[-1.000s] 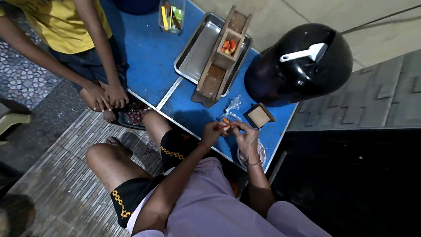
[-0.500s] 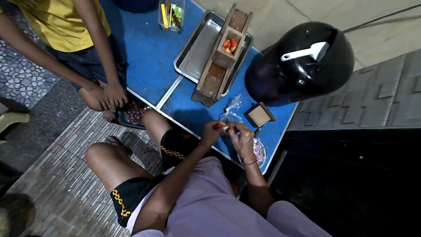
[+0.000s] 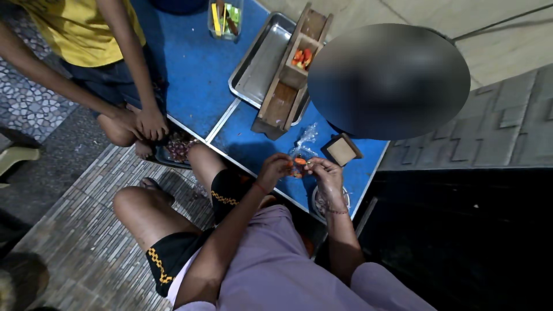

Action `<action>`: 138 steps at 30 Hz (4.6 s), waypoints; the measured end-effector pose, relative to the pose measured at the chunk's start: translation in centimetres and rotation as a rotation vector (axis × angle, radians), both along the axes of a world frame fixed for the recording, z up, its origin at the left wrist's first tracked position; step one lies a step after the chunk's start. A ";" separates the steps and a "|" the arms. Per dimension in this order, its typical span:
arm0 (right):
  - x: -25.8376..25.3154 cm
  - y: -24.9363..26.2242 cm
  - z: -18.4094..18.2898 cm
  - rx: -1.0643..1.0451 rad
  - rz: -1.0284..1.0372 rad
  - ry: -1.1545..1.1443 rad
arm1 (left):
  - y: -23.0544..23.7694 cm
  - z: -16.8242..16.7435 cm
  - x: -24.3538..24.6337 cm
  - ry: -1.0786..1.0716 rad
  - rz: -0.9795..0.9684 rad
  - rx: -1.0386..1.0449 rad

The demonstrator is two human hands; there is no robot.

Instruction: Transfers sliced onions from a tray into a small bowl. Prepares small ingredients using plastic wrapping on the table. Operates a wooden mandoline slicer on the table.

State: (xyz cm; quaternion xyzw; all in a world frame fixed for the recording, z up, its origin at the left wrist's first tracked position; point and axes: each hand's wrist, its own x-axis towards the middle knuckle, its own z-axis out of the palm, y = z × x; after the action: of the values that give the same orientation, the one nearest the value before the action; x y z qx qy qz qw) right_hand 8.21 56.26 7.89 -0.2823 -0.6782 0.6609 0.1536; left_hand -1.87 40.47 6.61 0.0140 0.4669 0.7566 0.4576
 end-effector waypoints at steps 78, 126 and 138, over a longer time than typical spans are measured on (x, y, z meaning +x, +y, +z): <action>-3.1 1.4 -4.6 0.472 0.424 -0.579 | 0.5 -4.7 0.4 0.072 -0.177 -0.406; -0.2 -0.3 2.5 0.512 0.041 -0.306 | 3.5 -1.9 1.5 0.345 -0.006 -0.156; 0.0 -0.6 1.4 0.795 0.190 -0.228 | 2.4 -1.4 0.5 0.449 -0.131 -0.224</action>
State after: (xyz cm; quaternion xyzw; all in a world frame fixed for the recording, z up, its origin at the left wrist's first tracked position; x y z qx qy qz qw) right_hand 8.20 55.66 9.26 -0.2083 -0.9160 0.3236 0.1129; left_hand -1.41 42.89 5.17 0.1610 0.6357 0.6468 0.3894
